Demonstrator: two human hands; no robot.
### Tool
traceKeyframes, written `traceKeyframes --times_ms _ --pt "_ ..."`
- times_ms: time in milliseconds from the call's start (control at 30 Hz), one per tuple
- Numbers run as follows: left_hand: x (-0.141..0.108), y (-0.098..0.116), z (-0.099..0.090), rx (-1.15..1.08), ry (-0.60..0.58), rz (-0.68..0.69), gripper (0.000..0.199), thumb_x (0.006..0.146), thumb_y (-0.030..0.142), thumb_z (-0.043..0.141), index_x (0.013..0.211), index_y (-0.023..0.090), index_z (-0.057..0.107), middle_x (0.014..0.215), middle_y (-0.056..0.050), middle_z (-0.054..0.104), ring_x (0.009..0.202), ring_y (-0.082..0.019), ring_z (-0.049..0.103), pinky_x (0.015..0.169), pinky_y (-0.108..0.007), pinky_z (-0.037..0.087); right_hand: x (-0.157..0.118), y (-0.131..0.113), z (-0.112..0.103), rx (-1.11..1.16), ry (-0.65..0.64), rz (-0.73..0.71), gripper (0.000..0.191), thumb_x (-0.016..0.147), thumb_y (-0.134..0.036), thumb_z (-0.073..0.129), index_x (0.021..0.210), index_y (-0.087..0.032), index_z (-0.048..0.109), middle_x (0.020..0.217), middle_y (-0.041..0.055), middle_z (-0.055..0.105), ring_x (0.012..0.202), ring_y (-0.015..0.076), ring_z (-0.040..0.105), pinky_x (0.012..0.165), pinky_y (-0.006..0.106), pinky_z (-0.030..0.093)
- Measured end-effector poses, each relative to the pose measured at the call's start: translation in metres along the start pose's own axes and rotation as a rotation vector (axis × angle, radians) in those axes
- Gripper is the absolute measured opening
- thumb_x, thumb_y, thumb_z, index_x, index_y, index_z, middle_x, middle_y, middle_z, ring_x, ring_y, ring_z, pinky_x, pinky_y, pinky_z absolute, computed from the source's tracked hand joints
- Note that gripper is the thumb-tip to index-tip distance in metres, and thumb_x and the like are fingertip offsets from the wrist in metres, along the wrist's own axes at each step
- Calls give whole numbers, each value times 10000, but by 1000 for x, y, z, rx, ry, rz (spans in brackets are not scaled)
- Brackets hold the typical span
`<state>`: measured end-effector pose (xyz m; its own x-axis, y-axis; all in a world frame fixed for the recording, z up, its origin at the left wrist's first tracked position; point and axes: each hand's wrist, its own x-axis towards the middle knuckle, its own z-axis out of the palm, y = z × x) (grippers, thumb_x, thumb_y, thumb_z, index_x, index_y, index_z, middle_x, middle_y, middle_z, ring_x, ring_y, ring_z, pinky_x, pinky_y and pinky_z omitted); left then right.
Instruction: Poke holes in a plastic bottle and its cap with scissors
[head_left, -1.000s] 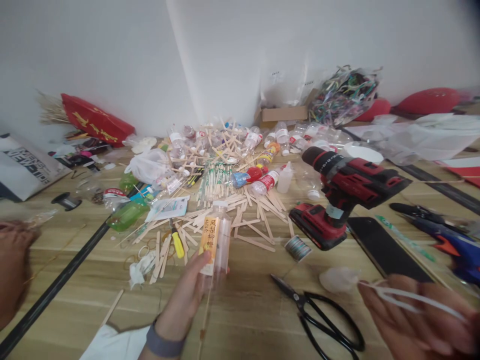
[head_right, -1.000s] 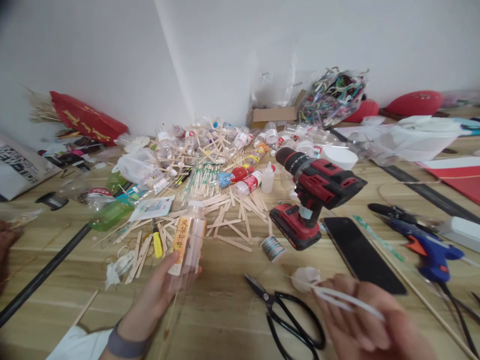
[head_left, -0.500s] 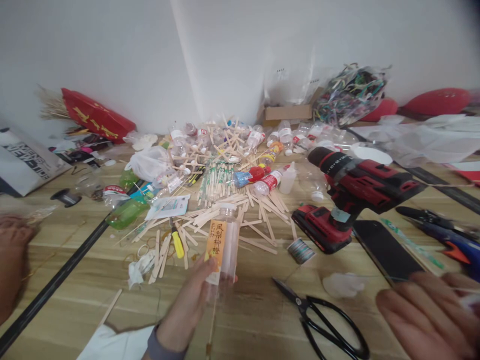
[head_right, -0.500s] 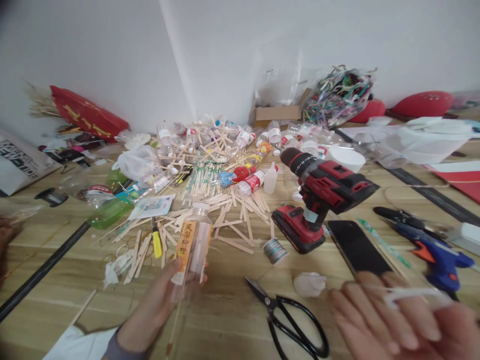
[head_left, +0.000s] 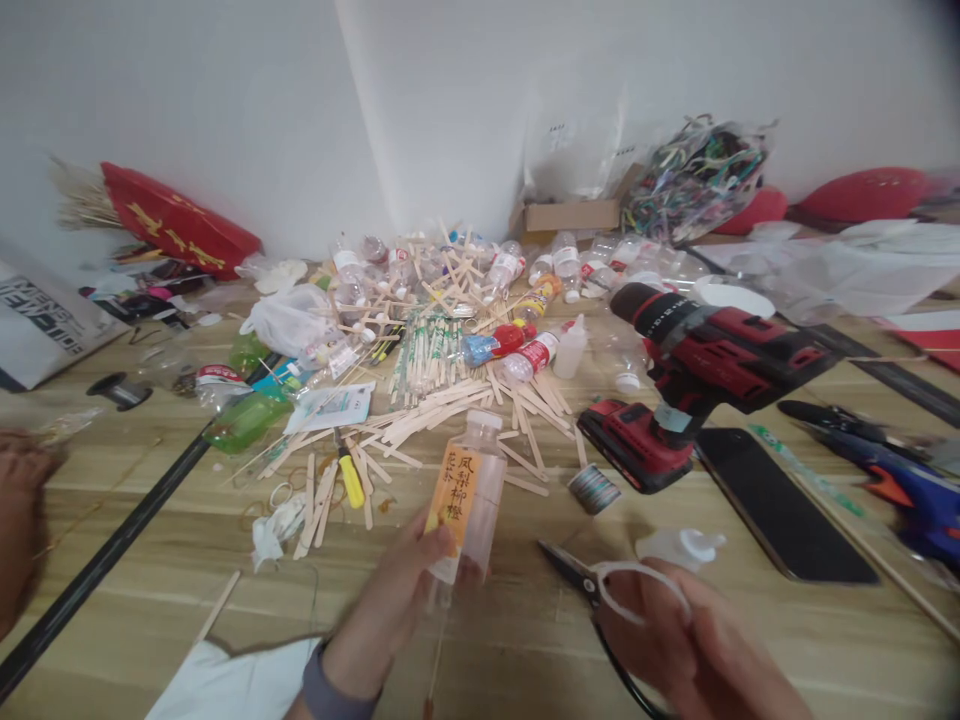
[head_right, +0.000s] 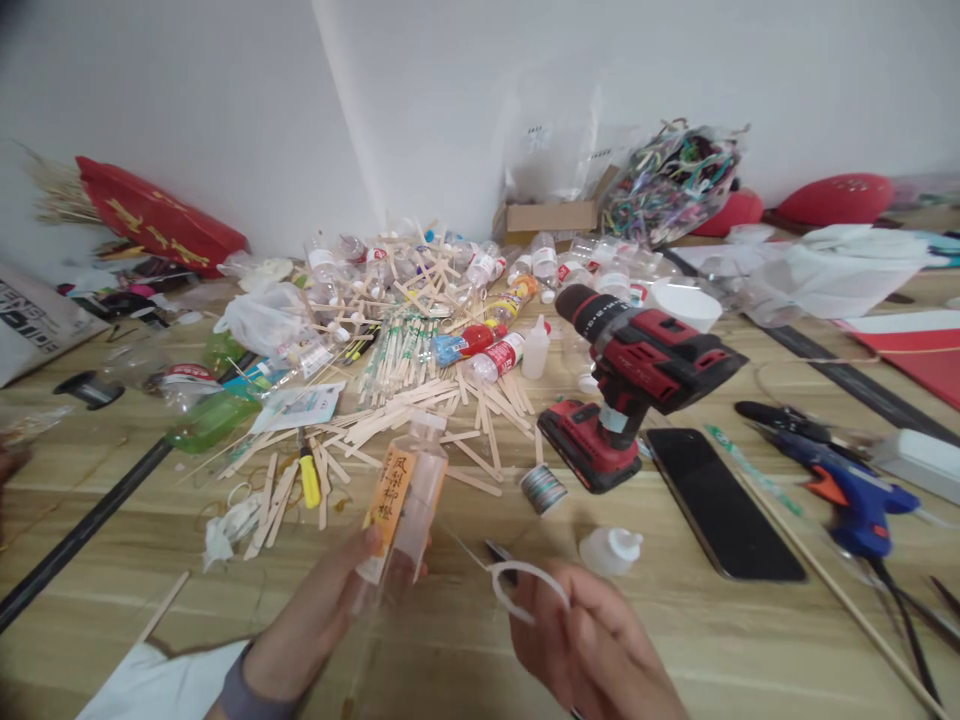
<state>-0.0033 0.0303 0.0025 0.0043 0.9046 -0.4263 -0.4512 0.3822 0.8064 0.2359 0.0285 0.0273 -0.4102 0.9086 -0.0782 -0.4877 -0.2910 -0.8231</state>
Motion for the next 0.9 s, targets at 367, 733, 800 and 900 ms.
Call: traceKeyframes --times_ms 367,733,800,900 --pt "-4 -5 7 57 -93 -47 563 561 476 864 996 136 750 852 -87 735 709 -188 607 656 -280 461 8 26 3 -178 -208 71 535 887 -670 594 710 -177 490 568 -39 406 516 81 312 514 239 231" --pt "-3 -2 3 -42 10 -85 655 467 517 905 967 133 727 841 -83 749 636 -170 632 557 -260 462 2 20 -4 -200 115 39 535 798 -661 701 604 -190 538 534 -12 418 522 123 369 528 262 354" --pt "-4 1 2 -53 47 -84 663 478 539 895 974 135 720 792 -74 750 597 -177 644 556 -275 477 1 21 -10 -145 226 37 505 775 -612 747 567 -200 542 532 -5 432 513 136 389 536 280 401" --pt "-3 5 -1 -66 80 -55 658 493 563 884 972 145 713 793 -75 759 609 -193 672 569 -283 494 -2 17 -21 -61 291 -50 491 782 -508 777 491 -205 522 521 3 431 513 144 421 560 296 452"
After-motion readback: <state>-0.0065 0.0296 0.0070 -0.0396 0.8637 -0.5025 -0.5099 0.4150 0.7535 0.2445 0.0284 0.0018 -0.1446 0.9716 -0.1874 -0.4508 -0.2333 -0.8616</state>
